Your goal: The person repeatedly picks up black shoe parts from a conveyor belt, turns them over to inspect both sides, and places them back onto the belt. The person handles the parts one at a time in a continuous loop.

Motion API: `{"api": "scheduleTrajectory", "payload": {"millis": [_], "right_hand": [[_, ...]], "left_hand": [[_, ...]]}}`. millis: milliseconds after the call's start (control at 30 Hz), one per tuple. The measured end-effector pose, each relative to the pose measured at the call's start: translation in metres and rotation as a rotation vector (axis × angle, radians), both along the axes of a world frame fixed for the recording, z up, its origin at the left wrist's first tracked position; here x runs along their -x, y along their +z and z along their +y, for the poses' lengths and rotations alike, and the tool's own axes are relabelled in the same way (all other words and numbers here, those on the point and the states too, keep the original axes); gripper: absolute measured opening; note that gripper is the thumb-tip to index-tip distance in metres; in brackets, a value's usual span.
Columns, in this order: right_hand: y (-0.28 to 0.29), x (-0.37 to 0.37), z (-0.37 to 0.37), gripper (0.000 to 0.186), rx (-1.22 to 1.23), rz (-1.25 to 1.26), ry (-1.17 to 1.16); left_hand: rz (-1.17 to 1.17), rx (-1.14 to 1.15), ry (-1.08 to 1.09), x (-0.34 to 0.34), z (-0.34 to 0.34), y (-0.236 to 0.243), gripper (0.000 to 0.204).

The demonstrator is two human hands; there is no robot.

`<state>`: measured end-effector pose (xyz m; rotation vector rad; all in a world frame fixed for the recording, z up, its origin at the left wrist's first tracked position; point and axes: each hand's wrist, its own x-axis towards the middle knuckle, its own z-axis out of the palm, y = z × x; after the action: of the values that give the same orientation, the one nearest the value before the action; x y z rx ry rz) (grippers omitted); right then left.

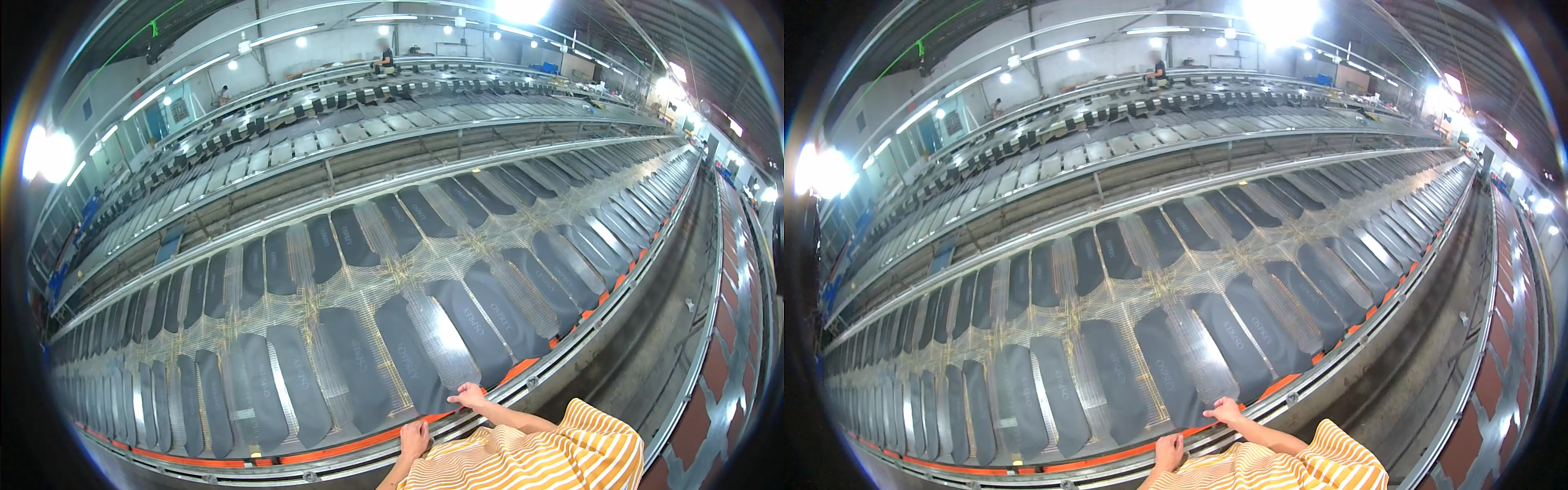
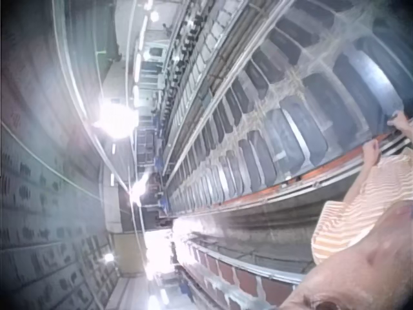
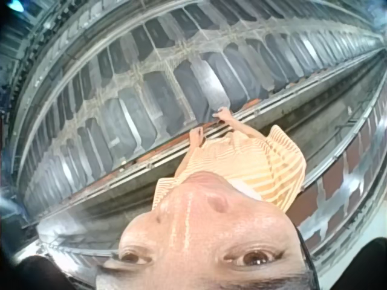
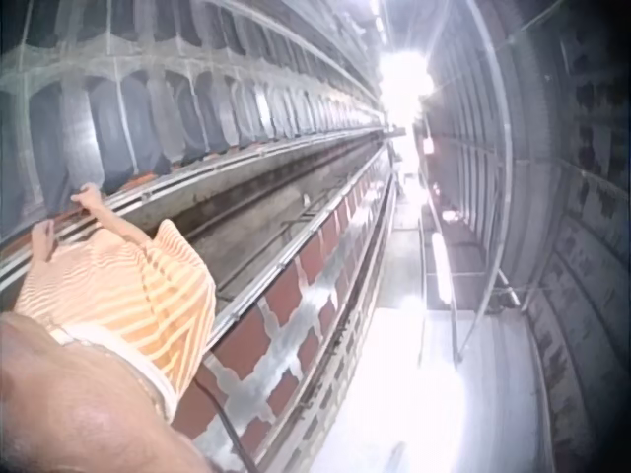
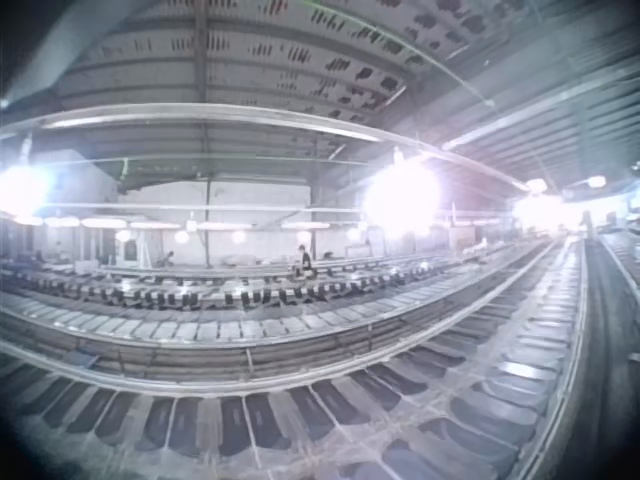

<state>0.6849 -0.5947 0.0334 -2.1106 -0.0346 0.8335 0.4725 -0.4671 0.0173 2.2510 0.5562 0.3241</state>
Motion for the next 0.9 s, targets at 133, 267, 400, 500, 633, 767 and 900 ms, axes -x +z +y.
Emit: {"api": "scheduleTrajectory", "payload": {"millis": [133,267,400,500,633,767,900], "right_hand": [[0.008,-0.016,0.011,0.039,-0.101,0.506,-0.090],[0.011,-0.022,0.019,0.036,-0.055,0.772,-0.034],[0.013,-0.020,0.032,0.035,0.041,0.659,0.078],[0.005,-0.026,0.024,0.030,0.009,0.693,0.112],[0.033,-0.027,0.050,0.023,-0.277,0.852,0.089],[0.048,-0.037,0.064,0.024,-0.419,0.964,0.045],[0.041,-0.041,0.049,0.022,-0.475,1.038,0.086]], "left_hand": [[-0.072,0.019,0.012,-0.001,-0.001,0.000,0.024],[0.016,0.156,0.025,-0.004,0.003,0.004,0.029],[0.054,0.210,0.088,-0.002,0.009,-0.008,0.031],[0.146,0.305,0.128,-0.021,0.006,0.008,0.034],[0.277,0.391,0.255,-0.031,0.016,0.015,0.047],[0.093,0.614,0.425,-0.052,0.020,0.024,0.070],[-0.019,1.756,0.665,-0.074,0.026,0.028,0.066]]}}
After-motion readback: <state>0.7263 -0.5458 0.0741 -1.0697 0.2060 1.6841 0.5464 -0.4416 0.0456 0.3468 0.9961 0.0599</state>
